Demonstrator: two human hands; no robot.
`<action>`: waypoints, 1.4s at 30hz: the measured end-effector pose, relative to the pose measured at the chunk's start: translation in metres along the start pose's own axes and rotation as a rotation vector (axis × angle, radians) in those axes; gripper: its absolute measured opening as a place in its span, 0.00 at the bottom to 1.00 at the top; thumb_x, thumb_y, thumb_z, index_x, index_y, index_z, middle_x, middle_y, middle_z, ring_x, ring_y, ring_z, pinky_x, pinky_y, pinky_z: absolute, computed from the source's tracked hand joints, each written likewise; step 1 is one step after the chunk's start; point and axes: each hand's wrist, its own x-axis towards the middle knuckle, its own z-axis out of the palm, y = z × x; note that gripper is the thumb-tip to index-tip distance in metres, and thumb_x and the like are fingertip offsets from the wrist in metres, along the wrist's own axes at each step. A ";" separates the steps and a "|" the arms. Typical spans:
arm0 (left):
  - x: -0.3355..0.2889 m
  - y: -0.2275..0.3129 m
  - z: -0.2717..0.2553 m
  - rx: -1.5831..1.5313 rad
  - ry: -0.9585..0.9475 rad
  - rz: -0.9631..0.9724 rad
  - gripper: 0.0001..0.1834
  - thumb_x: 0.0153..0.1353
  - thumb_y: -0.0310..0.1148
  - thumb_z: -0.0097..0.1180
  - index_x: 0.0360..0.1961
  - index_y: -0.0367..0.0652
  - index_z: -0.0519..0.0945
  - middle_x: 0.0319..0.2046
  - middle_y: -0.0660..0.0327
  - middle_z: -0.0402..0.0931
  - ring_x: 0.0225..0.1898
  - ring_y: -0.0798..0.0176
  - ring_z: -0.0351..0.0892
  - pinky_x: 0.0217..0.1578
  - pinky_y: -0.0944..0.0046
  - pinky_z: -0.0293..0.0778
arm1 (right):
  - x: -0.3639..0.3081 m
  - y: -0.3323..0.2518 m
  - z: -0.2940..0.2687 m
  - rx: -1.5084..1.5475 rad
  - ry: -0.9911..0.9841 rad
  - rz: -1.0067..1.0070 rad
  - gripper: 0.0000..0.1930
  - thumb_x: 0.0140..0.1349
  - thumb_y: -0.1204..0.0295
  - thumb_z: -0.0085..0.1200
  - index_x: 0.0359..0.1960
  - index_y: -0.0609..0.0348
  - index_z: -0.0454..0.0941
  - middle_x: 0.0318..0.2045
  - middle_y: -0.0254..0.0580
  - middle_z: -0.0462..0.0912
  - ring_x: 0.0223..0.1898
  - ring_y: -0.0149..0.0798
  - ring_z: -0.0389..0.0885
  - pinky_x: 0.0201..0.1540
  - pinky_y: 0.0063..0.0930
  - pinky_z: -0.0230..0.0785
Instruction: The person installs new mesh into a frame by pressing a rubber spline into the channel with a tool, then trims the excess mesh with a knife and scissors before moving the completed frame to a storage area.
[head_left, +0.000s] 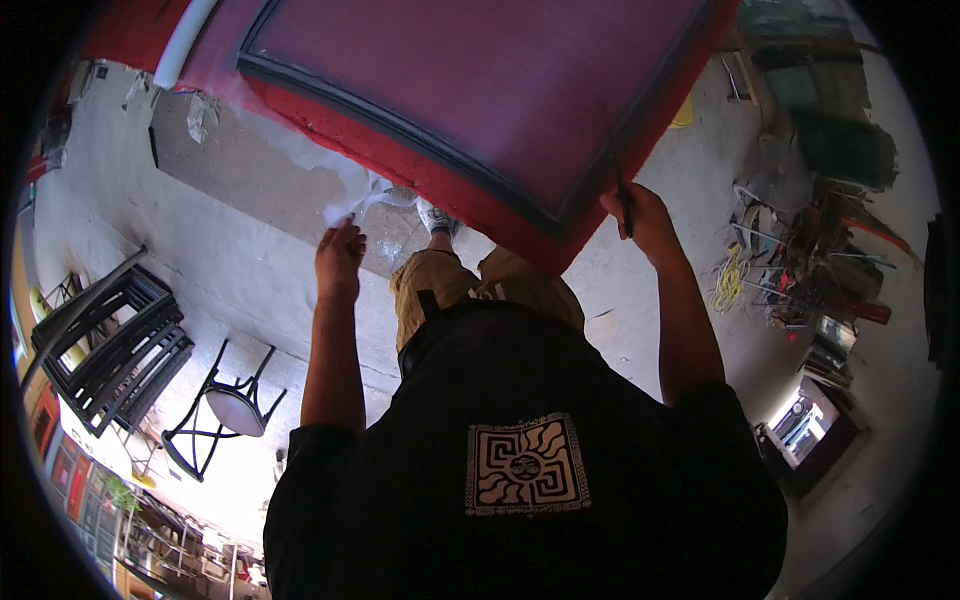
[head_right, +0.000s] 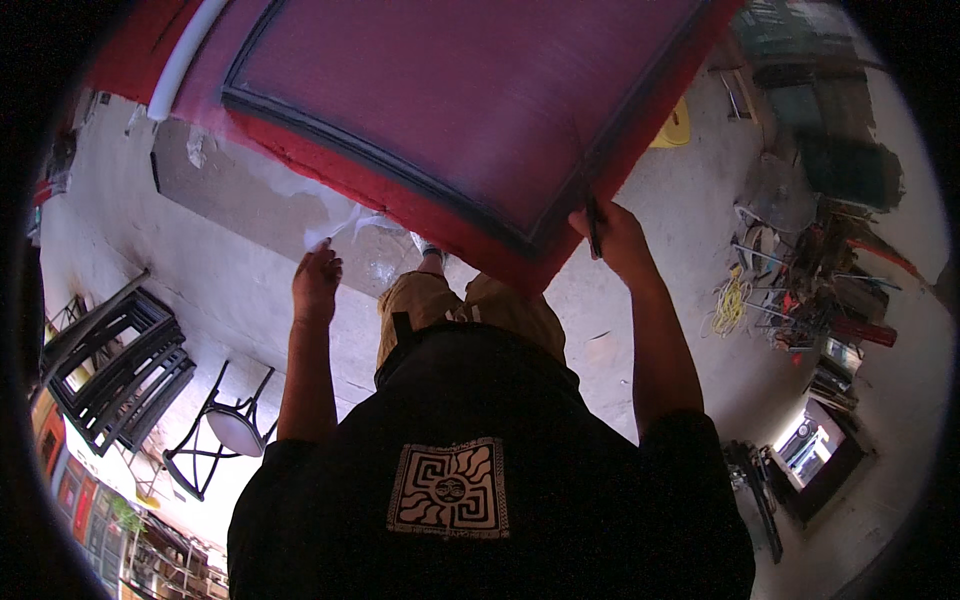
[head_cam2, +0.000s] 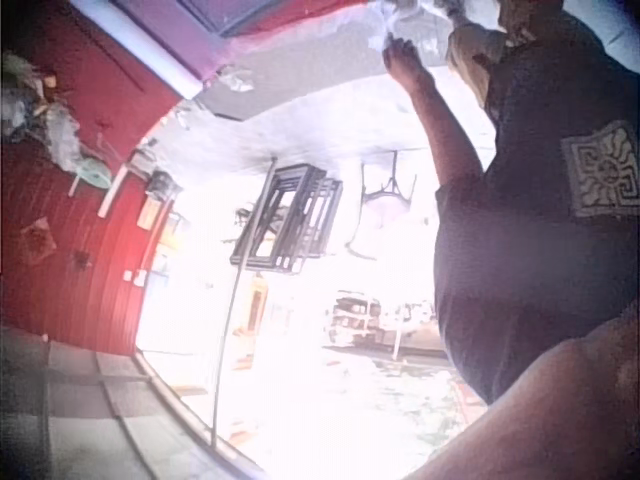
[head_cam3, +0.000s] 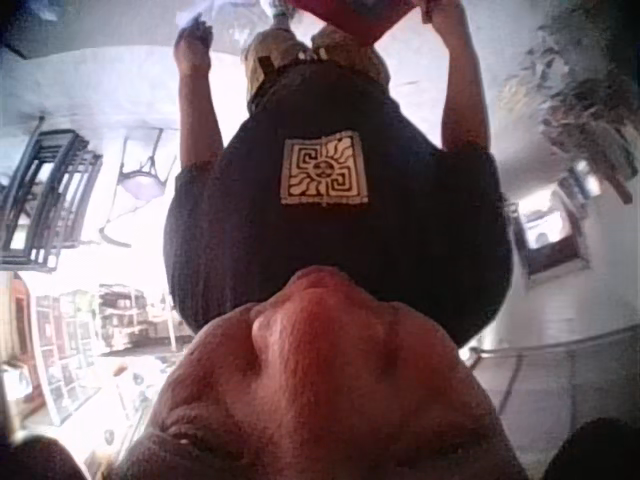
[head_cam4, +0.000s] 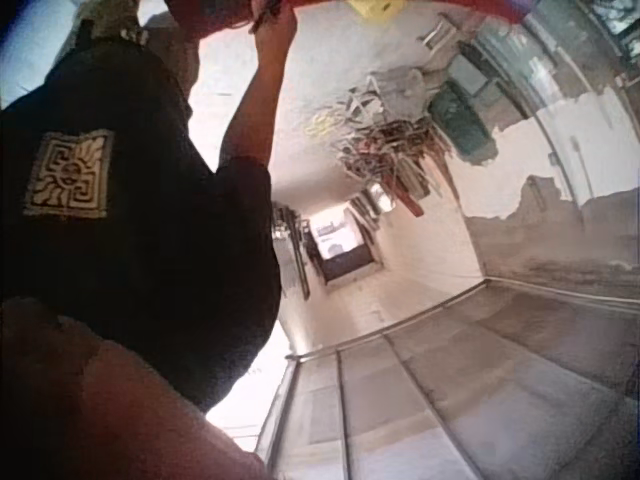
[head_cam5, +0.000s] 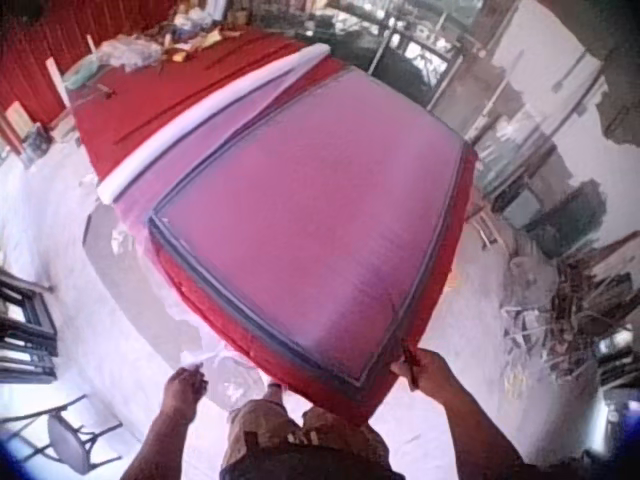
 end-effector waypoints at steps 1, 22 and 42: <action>0.005 0.004 -0.008 -0.033 0.035 0.033 0.12 0.75 0.34 0.60 0.54 0.42 0.83 0.35 0.66 0.80 0.35 0.68 0.79 0.38 0.67 0.75 | -0.002 0.008 0.001 0.002 0.045 0.004 0.13 0.73 0.61 0.68 0.38 0.56 0.80 0.24 0.27 0.74 0.23 0.24 0.71 0.27 0.25 0.63; -0.074 -0.121 0.059 -0.343 0.261 0.009 0.29 0.83 0.48 0.47 0.74 0.43 0.63 0.62 0.44 0.79 0.53 0.44 0.84 0.51 0.49 0.85 | -0.036 0.134 -0.001 -0.237 -0.064 -0.329 0.22 0.69 0.52 0.68 0.46 0.61 0.84 0.37 0.55 0.89 0.43 0.61 0.89 0.44 0.50 0.78; 0.021 -0.080 0.182 0.166 -0.089 0.155 0.10 0.71 0.39 0.62 0.50 0.50 0.81 0.40 0.68 0.79 0.40 0.66 0.77 0.38 0.60 0.77 | -0.163 0.341 -0.026 -0.345 0.193 0.329 0.32 0.67 0.39 0.59 0.24 0.60 0.86 0.25 0.53 0.87 0.34 0.59 0.89 0.40 0.55 0.78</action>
